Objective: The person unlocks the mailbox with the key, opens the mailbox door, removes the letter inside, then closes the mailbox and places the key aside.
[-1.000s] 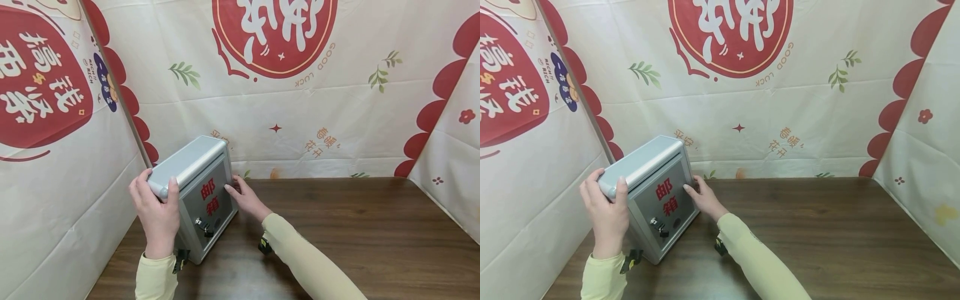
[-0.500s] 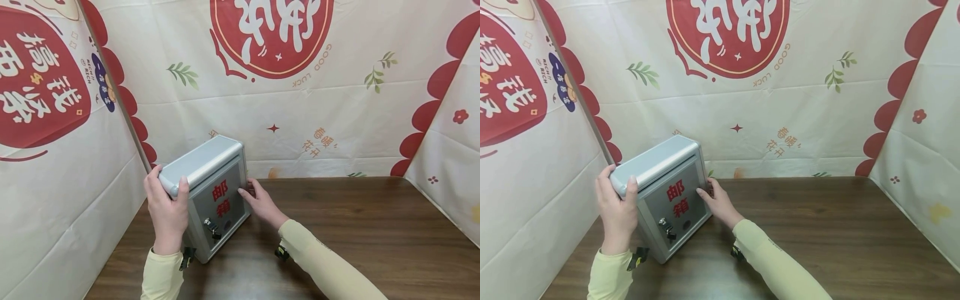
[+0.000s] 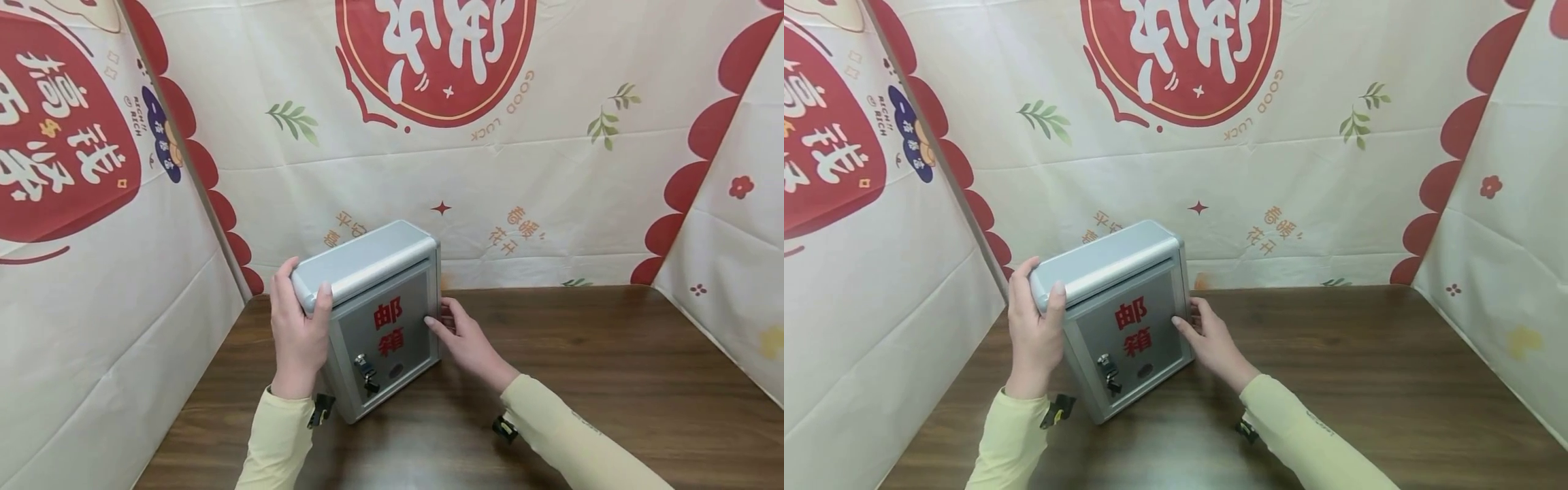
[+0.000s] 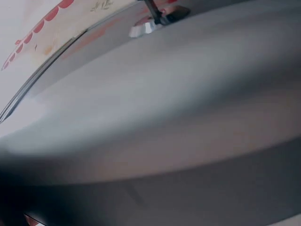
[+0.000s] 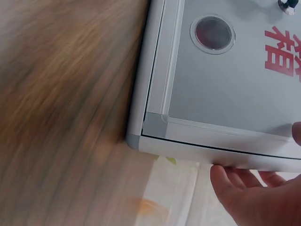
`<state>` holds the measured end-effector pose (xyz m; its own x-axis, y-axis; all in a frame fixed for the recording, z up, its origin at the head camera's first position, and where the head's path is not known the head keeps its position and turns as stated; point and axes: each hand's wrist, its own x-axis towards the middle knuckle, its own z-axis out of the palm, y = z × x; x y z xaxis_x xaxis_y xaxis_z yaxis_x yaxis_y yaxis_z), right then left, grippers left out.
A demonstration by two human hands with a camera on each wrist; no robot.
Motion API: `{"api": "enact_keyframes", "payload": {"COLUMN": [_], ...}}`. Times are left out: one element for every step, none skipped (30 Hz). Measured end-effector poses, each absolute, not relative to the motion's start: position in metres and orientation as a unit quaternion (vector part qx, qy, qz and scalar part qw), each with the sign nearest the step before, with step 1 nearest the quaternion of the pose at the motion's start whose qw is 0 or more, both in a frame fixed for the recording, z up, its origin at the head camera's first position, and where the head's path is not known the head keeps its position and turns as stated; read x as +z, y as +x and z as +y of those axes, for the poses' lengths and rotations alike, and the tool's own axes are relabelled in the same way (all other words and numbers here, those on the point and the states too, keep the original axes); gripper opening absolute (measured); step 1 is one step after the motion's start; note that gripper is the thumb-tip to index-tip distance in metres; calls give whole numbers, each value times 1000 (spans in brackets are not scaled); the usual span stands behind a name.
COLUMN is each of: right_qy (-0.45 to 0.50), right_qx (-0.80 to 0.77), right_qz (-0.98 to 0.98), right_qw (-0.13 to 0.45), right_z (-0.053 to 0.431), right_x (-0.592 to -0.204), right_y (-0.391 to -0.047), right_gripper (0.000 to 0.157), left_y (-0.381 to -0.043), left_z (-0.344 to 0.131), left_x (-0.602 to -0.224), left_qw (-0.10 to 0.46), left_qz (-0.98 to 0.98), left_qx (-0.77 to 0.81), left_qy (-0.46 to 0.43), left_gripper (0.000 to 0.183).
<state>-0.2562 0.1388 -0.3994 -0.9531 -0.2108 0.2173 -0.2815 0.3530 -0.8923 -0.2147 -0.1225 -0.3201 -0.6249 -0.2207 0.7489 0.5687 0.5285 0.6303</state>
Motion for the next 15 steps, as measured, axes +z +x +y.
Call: {"api": "enact_keyframes", "payload": {"right_qy": [147, 144, 142, 139, 137, 134, 133, 130, 128, 125, 123, 121, 119, 117, 118], "right_qx": [548, 547, 548, 548, 547, 547, 547, 545, 544, 540, 537, 533, 530, 526, 524], "right_qz": [-823, -824, -824, -824, -824, -825, -825, -827, -828, -831, -833, -835, -837, -839, -840], "right_qw": [34, 36, 38, 40, 43, 45, 47, 50, 53, 56, 59, 62, 65, 71, 75], "right_z": [142, 146, 149, 152, 155, 158, 160, 162, 164, 165, 167, 169, 170, 172, 173], "right_x": [-399, -399, -398, -397, -397, -397, -397, -398, -398, -398, -398, -397, -397, -397, -397], "right_y": [-254, -252, -249, -247, -245, -243, -241, -239, -237, -235, -233, -232, -230, -228, -226], "right_gripper": [54, 54, 55, 55, 56, 56, 56, 56, 57, 57, 58, 58, 59, 60, 61], "left_y": [-216, -217, -219, -220, -221, -222, -223, -224, -225, -226, -227, -229, -230, -232, -233], "left_z": [-120, -118, -116, -114, -112, -110, -109, -107, -106, -105, -104, -102, -101, -100, -99], "left_x": [-320, -320, -320, -320, -320, -320, -320, -320, -320, -320, -320, -320, -320, -320, -319], "left_qw": [417, 415, 414, 412, 409, 407, 404, 401, 399, 397, 395, 393, 391, 389, 386], "left_qz": [-767, -766, -766, -766, -766, -766, -767, -767, -767, -767, -765, -764, -763, -762, -761], "left_qx": [-473, -474, -475, -475, -476, -477, -477, -478, -478, -479, -481, -482, -484, -485, -486], "left_qy": [-120, -125, -131, -135, -139, -144, -147, -151, -156, -160, -165, -170, -176, -182, -188], "left_gripper": [58, 57, 57, 57, 57, 57, 57, 57, 57, 57, 57, 57, 57, 57, 56]}}
